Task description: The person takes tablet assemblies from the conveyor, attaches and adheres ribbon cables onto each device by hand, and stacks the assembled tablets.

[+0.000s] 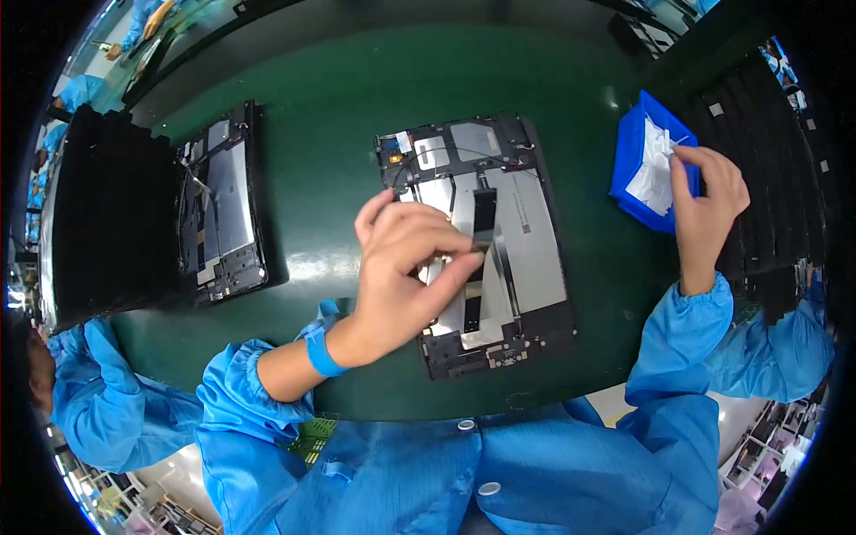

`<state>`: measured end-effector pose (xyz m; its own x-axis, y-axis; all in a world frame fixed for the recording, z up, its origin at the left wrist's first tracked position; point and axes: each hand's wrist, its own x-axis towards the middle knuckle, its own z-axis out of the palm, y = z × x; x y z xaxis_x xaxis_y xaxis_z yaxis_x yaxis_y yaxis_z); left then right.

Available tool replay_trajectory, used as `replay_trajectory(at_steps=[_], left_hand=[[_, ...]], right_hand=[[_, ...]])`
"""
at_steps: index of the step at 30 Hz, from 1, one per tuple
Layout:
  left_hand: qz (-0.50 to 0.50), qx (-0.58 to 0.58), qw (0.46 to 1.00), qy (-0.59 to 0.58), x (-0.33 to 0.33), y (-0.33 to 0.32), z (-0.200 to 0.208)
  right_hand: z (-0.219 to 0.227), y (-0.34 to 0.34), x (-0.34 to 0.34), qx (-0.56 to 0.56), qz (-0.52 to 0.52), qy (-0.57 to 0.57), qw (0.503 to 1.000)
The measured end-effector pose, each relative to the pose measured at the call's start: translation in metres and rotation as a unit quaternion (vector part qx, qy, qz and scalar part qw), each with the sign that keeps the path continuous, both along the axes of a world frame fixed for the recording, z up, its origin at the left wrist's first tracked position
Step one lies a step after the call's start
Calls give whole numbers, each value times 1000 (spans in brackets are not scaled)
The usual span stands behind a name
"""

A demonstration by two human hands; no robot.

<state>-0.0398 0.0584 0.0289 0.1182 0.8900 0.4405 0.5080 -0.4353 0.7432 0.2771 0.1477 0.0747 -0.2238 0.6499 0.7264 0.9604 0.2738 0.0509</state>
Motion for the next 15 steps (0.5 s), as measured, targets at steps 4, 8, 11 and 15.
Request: replay_trajectory(at_steps=[4, 8, 11, 15], left_hand=[[38, 3, 997, 71, -2, 0, -4], [48, 2, 995, 92, -2, -1, -9], [48, 2, 992, 118, -3, 1, -10], [45, -9, 991, 124, -2, 1, -10]], right_hand=[[-6, -11, -20, -42, 52, -31, 997], [-8, -51, -73, -158, 356, -60, 919], [-18, -77, -88, -273, 506, -83, 814], [-17, -83, -96, -380, 519, -72, 762]])
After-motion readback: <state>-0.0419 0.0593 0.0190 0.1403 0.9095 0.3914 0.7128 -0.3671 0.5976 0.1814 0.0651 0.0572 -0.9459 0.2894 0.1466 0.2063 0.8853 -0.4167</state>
